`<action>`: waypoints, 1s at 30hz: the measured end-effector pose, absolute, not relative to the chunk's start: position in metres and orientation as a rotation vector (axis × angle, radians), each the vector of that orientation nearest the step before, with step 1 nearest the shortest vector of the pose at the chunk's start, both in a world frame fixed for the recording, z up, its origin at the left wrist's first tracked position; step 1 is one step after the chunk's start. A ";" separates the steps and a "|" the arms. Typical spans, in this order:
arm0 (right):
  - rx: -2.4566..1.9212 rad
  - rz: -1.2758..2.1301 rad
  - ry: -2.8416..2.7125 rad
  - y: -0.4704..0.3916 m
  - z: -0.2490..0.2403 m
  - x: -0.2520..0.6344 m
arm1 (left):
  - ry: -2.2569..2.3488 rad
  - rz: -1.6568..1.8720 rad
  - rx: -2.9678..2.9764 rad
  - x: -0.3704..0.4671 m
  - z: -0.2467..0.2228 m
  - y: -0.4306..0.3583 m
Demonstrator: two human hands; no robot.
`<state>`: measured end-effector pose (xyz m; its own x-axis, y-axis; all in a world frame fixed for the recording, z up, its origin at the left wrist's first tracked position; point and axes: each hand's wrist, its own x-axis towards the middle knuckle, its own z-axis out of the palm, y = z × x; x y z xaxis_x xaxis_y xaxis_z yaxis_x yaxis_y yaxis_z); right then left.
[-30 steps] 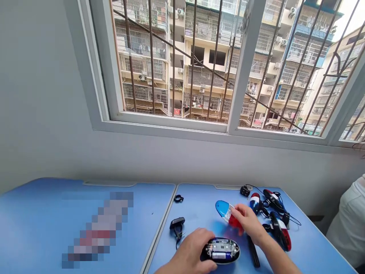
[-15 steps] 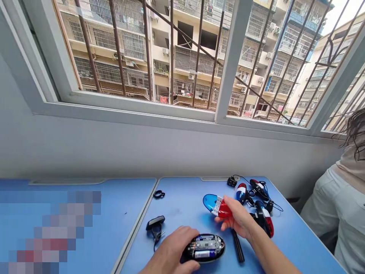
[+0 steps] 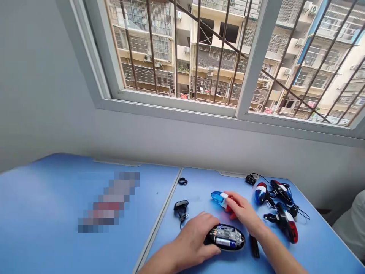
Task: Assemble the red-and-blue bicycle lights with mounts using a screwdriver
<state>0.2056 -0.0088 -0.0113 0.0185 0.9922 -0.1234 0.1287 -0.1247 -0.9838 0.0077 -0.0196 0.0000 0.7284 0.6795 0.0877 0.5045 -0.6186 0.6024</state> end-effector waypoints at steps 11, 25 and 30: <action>-1.383 0.645 -1.916 -0.019 -0.025 0.213 | 0.809 0.549 2.381 0.007 -0.010 -0.017; -1.420 0.754 -1.725 -0.017 -0.017 0.219 | 0.824 0.476 2.271 0.005 -0.007 -0.016; -1.495 0.577 -1.738 -0.015 -0.023 0.224 | 0.862 0.417 2.266 0.003 -0.001 -0.018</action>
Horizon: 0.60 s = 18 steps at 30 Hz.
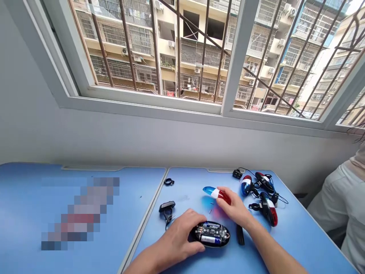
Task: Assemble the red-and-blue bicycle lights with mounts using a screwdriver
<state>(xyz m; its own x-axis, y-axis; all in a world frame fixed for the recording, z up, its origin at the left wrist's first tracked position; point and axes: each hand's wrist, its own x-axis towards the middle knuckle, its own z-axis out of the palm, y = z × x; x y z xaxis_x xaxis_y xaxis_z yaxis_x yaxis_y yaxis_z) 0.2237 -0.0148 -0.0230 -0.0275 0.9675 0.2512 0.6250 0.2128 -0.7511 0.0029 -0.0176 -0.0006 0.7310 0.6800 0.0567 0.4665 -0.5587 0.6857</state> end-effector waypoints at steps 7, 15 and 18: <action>-1.604 0.224 -1.907 -0.020 -0.028 0.226 | 0.906 0.404 2.249 0.001 0.002 -0.018; -1.765 0.063 -2.034 -0.025 -0.019 0.222 | 0.843 0.460 2.239 -0.001 -0.006 -0.018; -1.809 0.033 -2.048 -0.026 -0.018 0.221 | 0.818 0.452 2.245 -0.001 -0.004 -0.018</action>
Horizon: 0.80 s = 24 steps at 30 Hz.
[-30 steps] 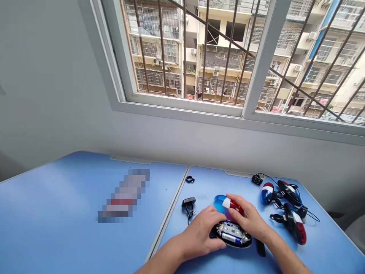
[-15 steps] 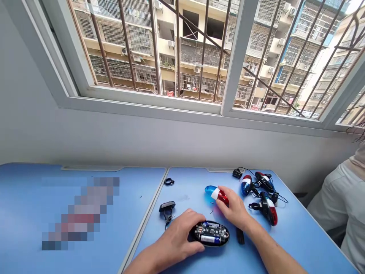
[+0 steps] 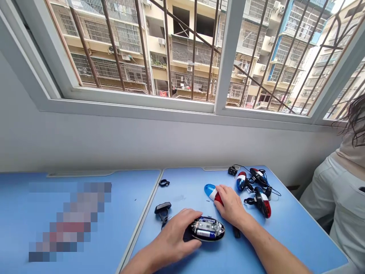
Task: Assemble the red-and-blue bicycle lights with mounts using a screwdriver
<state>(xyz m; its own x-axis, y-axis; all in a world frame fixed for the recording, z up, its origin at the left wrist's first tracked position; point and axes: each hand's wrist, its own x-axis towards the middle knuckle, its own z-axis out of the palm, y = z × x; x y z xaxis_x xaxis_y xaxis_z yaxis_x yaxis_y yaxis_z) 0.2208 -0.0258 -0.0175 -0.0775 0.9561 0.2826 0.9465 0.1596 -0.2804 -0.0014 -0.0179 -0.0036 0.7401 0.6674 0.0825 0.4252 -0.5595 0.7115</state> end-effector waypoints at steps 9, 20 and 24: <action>-1.807 0.013 -2.043 -0.024 -0.019 0.223 | 0.873 0.117 2.149 -0.013 0.031 -0.016; -1.590 0.024 -1.996 -0.022 -0.023 0.231 | 0.895 0.119 2.094 -0.014 0.029 -0.014; -1.402 0.060 -2.175 -0.031 -0.019 0.221 | 0.895 0.129 2.082 -0.013 0.027 -0.015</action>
<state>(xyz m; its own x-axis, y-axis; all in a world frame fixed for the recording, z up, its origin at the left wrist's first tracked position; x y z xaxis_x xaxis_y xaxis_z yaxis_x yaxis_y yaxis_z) 0.2214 -0.0305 -0.0188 -0.3079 0.8543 0.4187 0.8301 0.4563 -0.3205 -0.0132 -0.0151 0.0271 0.7390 0.6381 -0.2161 0.5510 -0.3880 0.7388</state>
